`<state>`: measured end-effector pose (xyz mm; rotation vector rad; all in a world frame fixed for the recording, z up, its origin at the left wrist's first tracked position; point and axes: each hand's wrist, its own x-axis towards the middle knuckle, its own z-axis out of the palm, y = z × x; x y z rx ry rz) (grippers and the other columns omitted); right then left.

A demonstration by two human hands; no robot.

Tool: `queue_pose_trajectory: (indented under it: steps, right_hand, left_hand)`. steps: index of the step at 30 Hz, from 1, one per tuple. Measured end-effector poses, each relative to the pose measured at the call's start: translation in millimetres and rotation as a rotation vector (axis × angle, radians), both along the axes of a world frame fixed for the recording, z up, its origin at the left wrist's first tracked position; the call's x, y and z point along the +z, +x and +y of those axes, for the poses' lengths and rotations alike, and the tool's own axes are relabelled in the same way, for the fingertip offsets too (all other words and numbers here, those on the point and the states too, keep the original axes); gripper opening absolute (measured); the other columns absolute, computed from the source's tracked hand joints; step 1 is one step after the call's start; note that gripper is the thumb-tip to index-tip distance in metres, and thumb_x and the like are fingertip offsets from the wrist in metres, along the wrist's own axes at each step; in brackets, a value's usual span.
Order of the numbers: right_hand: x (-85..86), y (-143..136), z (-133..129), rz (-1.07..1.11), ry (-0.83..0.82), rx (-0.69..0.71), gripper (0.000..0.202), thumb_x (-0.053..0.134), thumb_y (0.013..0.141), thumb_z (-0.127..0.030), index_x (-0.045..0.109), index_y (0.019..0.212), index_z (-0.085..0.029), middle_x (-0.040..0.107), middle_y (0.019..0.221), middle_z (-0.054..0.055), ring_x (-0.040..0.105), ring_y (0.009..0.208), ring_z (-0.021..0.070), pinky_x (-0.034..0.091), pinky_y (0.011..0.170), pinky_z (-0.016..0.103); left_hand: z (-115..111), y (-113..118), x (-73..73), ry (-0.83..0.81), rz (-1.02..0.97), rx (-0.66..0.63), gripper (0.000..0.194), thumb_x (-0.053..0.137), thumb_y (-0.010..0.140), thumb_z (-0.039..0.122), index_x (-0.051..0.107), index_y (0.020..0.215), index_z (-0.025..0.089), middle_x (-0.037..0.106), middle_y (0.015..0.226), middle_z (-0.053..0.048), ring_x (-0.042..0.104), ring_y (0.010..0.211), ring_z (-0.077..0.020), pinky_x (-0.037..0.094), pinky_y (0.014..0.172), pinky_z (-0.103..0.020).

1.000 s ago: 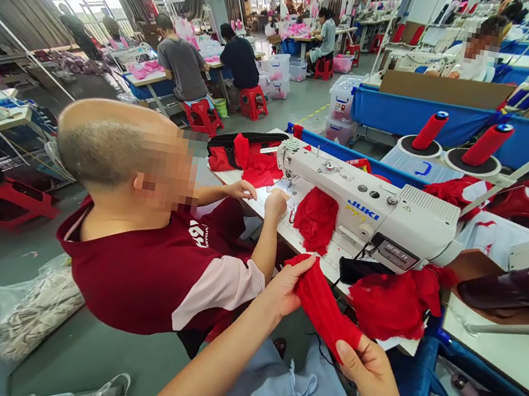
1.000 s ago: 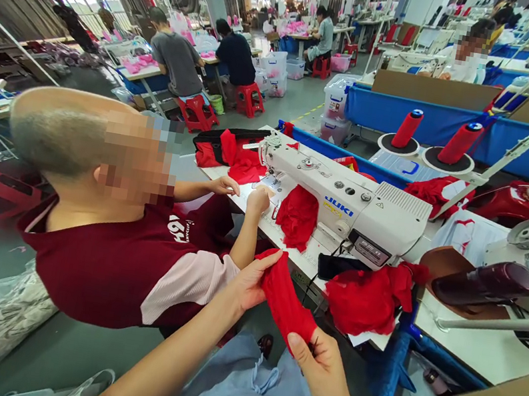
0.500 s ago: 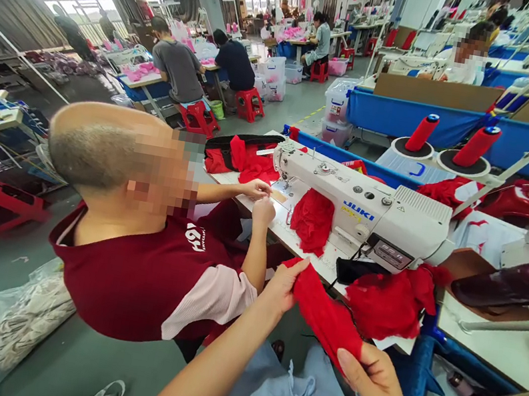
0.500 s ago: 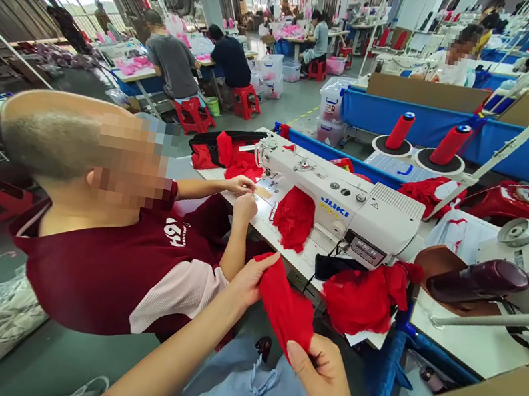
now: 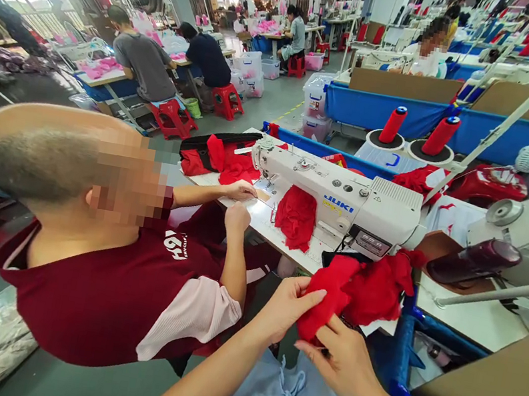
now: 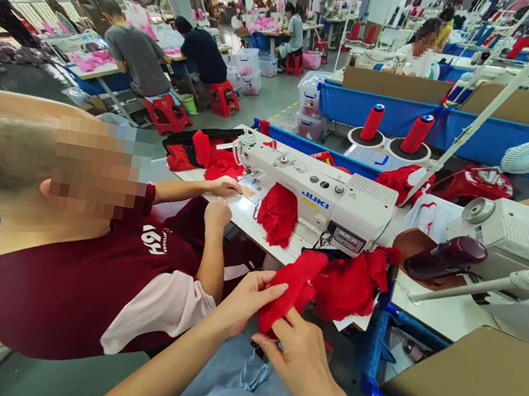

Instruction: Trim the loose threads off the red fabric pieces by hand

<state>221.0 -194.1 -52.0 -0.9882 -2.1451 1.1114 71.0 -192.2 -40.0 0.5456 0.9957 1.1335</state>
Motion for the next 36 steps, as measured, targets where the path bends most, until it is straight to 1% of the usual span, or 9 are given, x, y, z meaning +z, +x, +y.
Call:
queue_pose_trajectory:
  steps: [7, 10, 13, 17, 20, 25, 28, 31, 36]
  right_hand:
    - [2.5, -5.5, 16.8, 0.531, -0.64, -0.421, 0.04, 0.077, 0.067, -0.056, 0.067, 0.075, -0.019, 0.064, 0.067, 0.002, 0.054, 0.058, 0.0154, 0.047, 0.057, 0.028]
    - [1.3, -9.3, 17.3, 0.603, -0.661, -0.498, 0.04, 0.082, 0.062, -0.053, 0.064, 0.067, -0.018, 0.057, 0.057, -0.002, 0.048, 0.052, 0.0123, 0.043, 0.05, 0.025]
    - [-1.0, -8.4, 12.8, 0.642, -0.631, -0.573, 0.043, 0.077, 0.065, -0.06, 0.063, 0.073, -0.02, 0.044, 0.049, -0.007, 0.03, 0.042, 0.0073, 0.026, 0.039, 0.021]
    - [-6.3, -0.8, 10.2, 0.666, -0.683, -0.536, 0.043, 0.072, 0.069, -0.062, 0.057, 0.078, -0.023, 0.031, 0.047, -0.011, 0.02, 0.04, 0.0059, 0.019, 0.039, 0.019]
    - [-15.4, 2.2, 9.6, 0.559, -0.76, -0.443, 0.043, 0.07, 0.07, -0.062, 0.054, 0.071, -0.022, 0.025, 0.045, -0.013, 0.015, 0.038, 0.0053, 0.016, 0.038, 0.019]
    - [-34.2, 4.0, 9.4, 0.393, -0.771, -0.345, 0.034, 0.082, 0.058, -0.043, 0.059, 0.054, -0.018, 0.053, 0.047, -0.002, 0.045, 0.044, 0.0111, 0.037, 0.043, 0.022]
    - [-31.6, 7.3, 16.4, 0.417, -0.698, -0.436, 0.033, 0.083, 0.054, -0.039, 0.068, 0.076, -0.02, 0.07, 0.075, 0.003, 0.06, 0.064, 0.0164, 0.048, 0.06, 0.027]
    - [-15.6, 10.9, 25.3, 0.536, -0.708, -0.51, 0.051, 0.084, 0.056, -0.041, 0.068, 0.101, -0.023, 0.071, 0.101, 0.006, 0.061, 0.068, 0.0165, 0.049, 0.059, 0.027]
    - [1.4, 15.6, 28.3, 0.714, -0.849, -0.444, 0.057, 0.075, 0.062, -0.065, 0.073, 0.095, -0.019, 0.058, 0.052, 0.0, 0.04, 0.04, 0.0105, 0.035, 0.039, 0.023]
  left_hand:
    - [-6.0, 3.9, -5.5, 0.176, 0.228, 0.006, 0.038, 0.066, 0.079, 0.052, 0.069, 0.068, 0.016, 0.059, 0.075, -0.002, 0.048, 0.069, -0.0134, 0.038, 0.066, -0.022]
    - [-3.9, 1.2, -12.8, 0.205, 0.299, 0.107, 0.036, 0.069, 0.078, 0.049, 0.067, 0.063, 0.016, 0.059, 0.074, -0.002, 0.05, 0.073, -0.0142, 0.04, 0.069, -0.022]
    - [3.1, -3.9, -23.4, -0.03, -0.029, 0.272, 0.024, 0.074, 0.076, 0.04, 0.068, 0.073, 0.017, 0.064, 0.069, -0.001, 0.059, 0.073, -0.0158, 0.046, 0.071, -0.023]
    - [11.9, -11.1, -29.3, -0.23, -0.302, 0.335, 0.012, 0.073, 0.075, 0.023, 0.064, 0.073, 0.015, 0.07, 0.072, -0.005, 0.069, 0.082, -0.0204, 0.053, 0.08, -0.03]
    - [15.3, -13.8, -22.0, -0.257, -0.389, 0.282, 0.014, 0.068, 0.08, 0.026, 0.065, 0.079, 0.013, 0.073, 0.079, -0.009, 0.071, 0.086, -0.0223, 0.054, 0.085, -0.033]
    - [17.0, -19.0, -4.5, -0.254, -0.402, 0.368, 0.013, 0.072, 0.076, 0.023, 0.067, 0.084, 0.013, 0.075, 0.08, -0.006, 0.072, 0.083, -0.0208, 0.054, 0.087, -0.031]
    - [15.9, -21.4, 0.9, -0.337, -0.36, 0.306, 0.016, 0.071, 0.076, 0.03, 0.067, 0.076, 0.014, 0.075, 0.075, -0.007, 0.072, 0.083, -0.0221, 0.055, 0.084, -0.031]
    - [13.6, -19.8, 3.3, -0.278, -0.301, 0.227, 0.023, 0.078, 0.07, 0.035, 0.068, 0.072, 0.015, 0.074, 0.073, -0.006, 0.071, 0.079, -0.0211, 0.054, 0.077, -0.028]
    - [9.4, -17.2, 5.1, -0.196, -0.158, 0.257, 0.033, 0.085, 0.059, 0.041, 0.069, 0.068, 0.014, 0.07, 0.063, -0.001, 0.065, 0.061, -0.0139, 0.045, 0.059, -0.022]
